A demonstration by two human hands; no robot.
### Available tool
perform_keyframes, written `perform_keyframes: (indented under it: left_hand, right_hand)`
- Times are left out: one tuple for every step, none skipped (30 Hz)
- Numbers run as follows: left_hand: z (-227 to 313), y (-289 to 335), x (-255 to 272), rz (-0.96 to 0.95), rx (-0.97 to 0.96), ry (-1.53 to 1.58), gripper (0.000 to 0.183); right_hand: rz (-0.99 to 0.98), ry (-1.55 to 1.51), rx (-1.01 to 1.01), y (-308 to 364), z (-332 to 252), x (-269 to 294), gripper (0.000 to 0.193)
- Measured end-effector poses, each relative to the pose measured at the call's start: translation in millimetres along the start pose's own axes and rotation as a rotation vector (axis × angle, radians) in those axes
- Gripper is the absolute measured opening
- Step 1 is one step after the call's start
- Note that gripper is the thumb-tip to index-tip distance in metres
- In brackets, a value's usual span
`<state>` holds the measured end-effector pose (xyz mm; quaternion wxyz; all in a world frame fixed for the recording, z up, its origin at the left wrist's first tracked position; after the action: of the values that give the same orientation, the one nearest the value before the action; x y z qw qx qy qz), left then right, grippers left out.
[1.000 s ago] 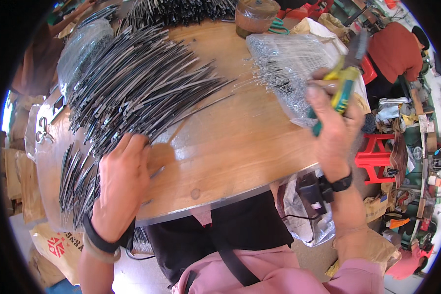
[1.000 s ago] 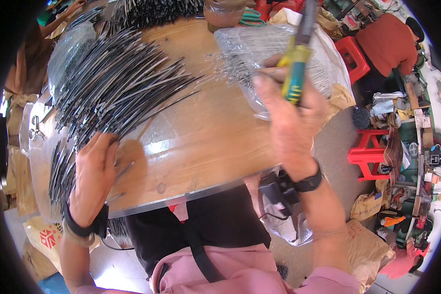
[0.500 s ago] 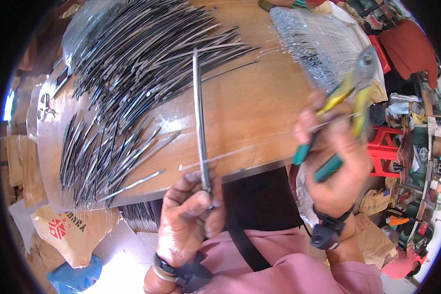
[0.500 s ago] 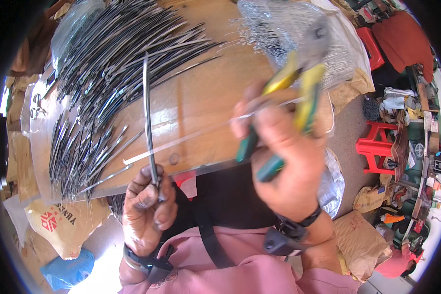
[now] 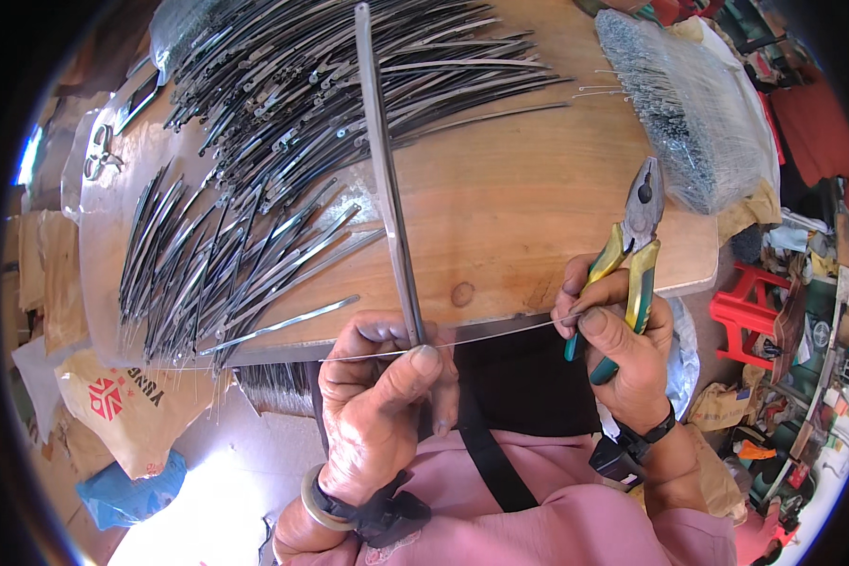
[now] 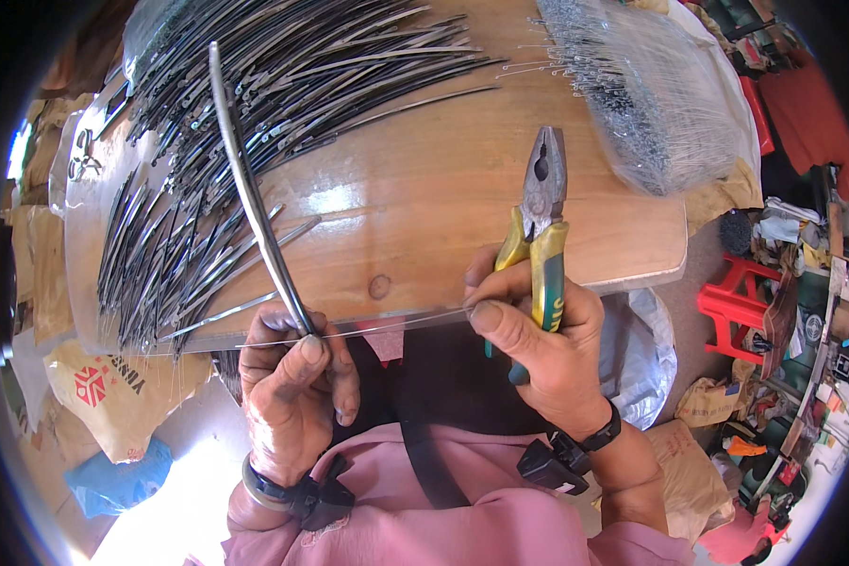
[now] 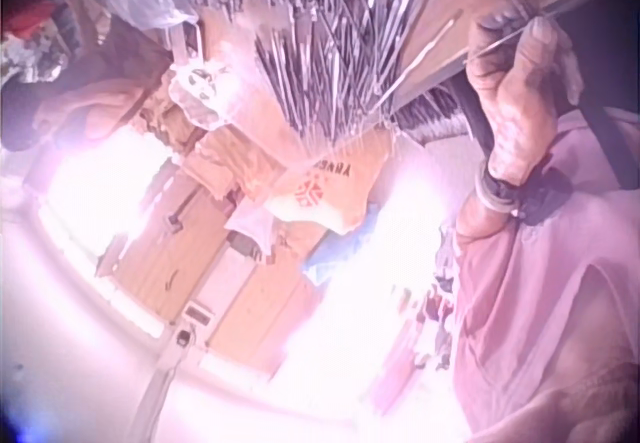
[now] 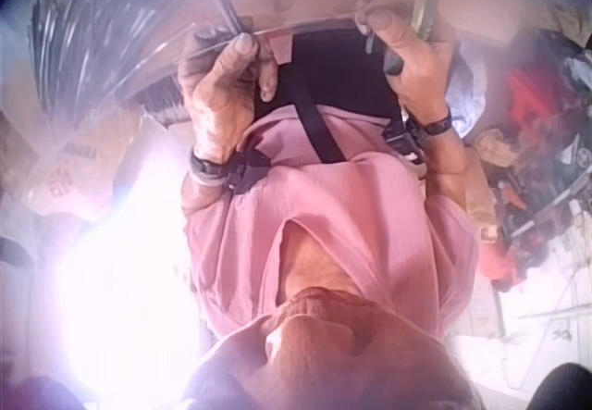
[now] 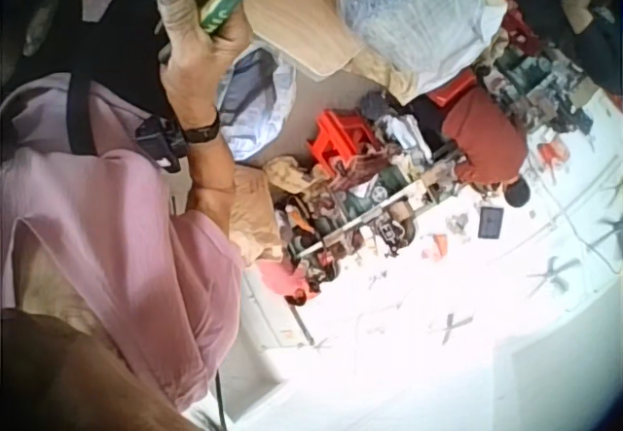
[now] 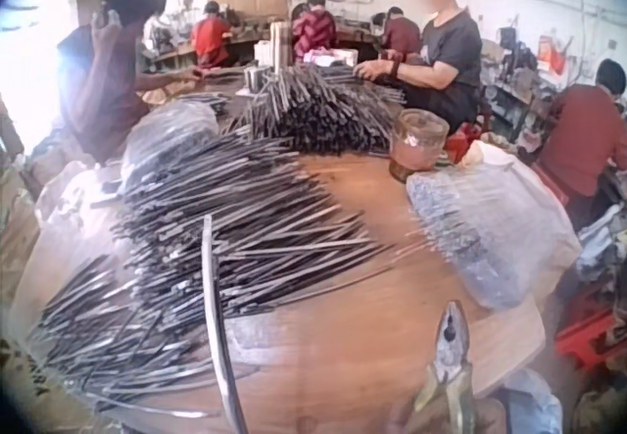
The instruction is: The person is using pliers to secure thin metal wires around bundles of flat metal strips on a wooden table. They align the strips and twist the wire by hand using the pliers to tighten the connection.
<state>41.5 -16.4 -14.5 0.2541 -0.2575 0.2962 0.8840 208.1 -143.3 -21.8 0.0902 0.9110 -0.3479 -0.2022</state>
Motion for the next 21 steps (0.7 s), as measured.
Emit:
perform_keyframes:
  left_hand:
    - [0, -2, -1, 0.004, 0.017, 0.023, 0.018]
    - [0, -3, -2, 0.007, 0.035, 0.047, 0.015]
    - [-1, -4, -2, -0.005, 0.05, 0.037, 0.017]
    - [-1, -4, -3, -0.016, 0.066, 0.028, 0.019]
    - [-1, -3, -2, -0.027, 0.082, 0.018, 0.02]
    - [0, -3, -2, -0.037, 0.157, 0.049, 0.024]
    - [2, -3, -2, -0.046, 0.231, 0.081, 0.027]
    - [5, -1, 0, -0.052, 0.302, 0.109, 0.03]
    - [6, -1, 5, -0.072, 0.318, 0.188, 0.033]
    - [4, 0, 12, -0.091, 0.334, 0.268, 0.036]
    - [2, 1, 15, -0.112, 0.348, 0.353, 0.038]
    - [5, 2, 10, -0.092, 0.342, 0.375, 0.04]
    - [4, 2, 10, -0.116, 0.341, 0.35, 0.039]
    - [2, 3, 11, -0.14, 0.34, 0.324, 0.039]
    - [1, 4, 10, -0.167, 0.34, 0.301, 0.038]
    - [0, 4, 8, -0.161, 0.325, 0.25, 0.029]
    - [1, 6, 8, -0.147, 0.311, 0.16, 0.026]
    - [2, 7, 8, -0.133, 0.296, 0.07, 0.023]
    - [2, 9, 8, -0.118, 0.281, -0.019, 0.021]
    - [2, 13, 8, -0.117, 0.235, -0.047, 0.019]
    - [2, 15, 9, -0.131, 0.192, -0.145, 0.019]
  right_hand:
    - [0.021, -0.036, -0.011, -1, 0, 1, 0.015]
    - [0.008, -0.031, -0.035, -2, 1, 4, 0.017]
    - [0.01, -0.029, -0.033, -2, 1, 6, 0.017]
    - [0.012, -0.026, -0.031, -2, 0, 8, 0.017]
    - [0.015, -0.024, -0.03, -2, 0, 10, 0.017]
    - [0.026, -0.084, -0.048, -2, -2, 11, 0.017]
    - [0.037, -0.143, -0.066, -2, -6, 14, 0.016]
    - [0.033, -0.173, -0.048, -4, -9, 19, 0.017]
    - [0.057, -0.23, -0.068, -4, -13, 26, 0.018]
    - [0.081, -0.237, -0.061, -5, -16, 34, 0.019]
    - [0.104, -0.239, -0.053, -5, -19, 41, 0.021]
    - [0.103, -0.193, -0.031, -4, -23, 45, 0.021]
    - [0.101, -0.149, -0.01, -3, -26, 50, 0.021]
    - [0.083, -0.1, 0.041, -3, -29, 51, 0.021]
    - [0.061, -0.055, 0.097, -3, -35, 52, 0.022]
    - [0.04, -0.012, 0.152, -2, -41, 53, 0.022]
    - [0.033, 0.039, 0.186, -2, -46, 54, 0.022]
    - [0.026, 0.09, 0.22, -1, -51, 54, 0.022]
    - [0.019, 0.141, 0.253, 1, -56, 52, 0.023]
    - [0.081, 0.269, 0.236, 4, -60, 49, 0.028]
    - [0.052, 0.342, 0.251, 6, -59, 48, 0.027]
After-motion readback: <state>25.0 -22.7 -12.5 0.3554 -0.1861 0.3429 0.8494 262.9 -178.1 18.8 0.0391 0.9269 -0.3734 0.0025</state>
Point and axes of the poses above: each hand's wrist, its own y-axis away from the middle knuckle, its own x-axis out of the back of the hand, z = x × y, the point moved 2 cm from there along -y, towards the middle knuckle, and after that the axes turned 7 degrees about -x, right-handed, at the moved point
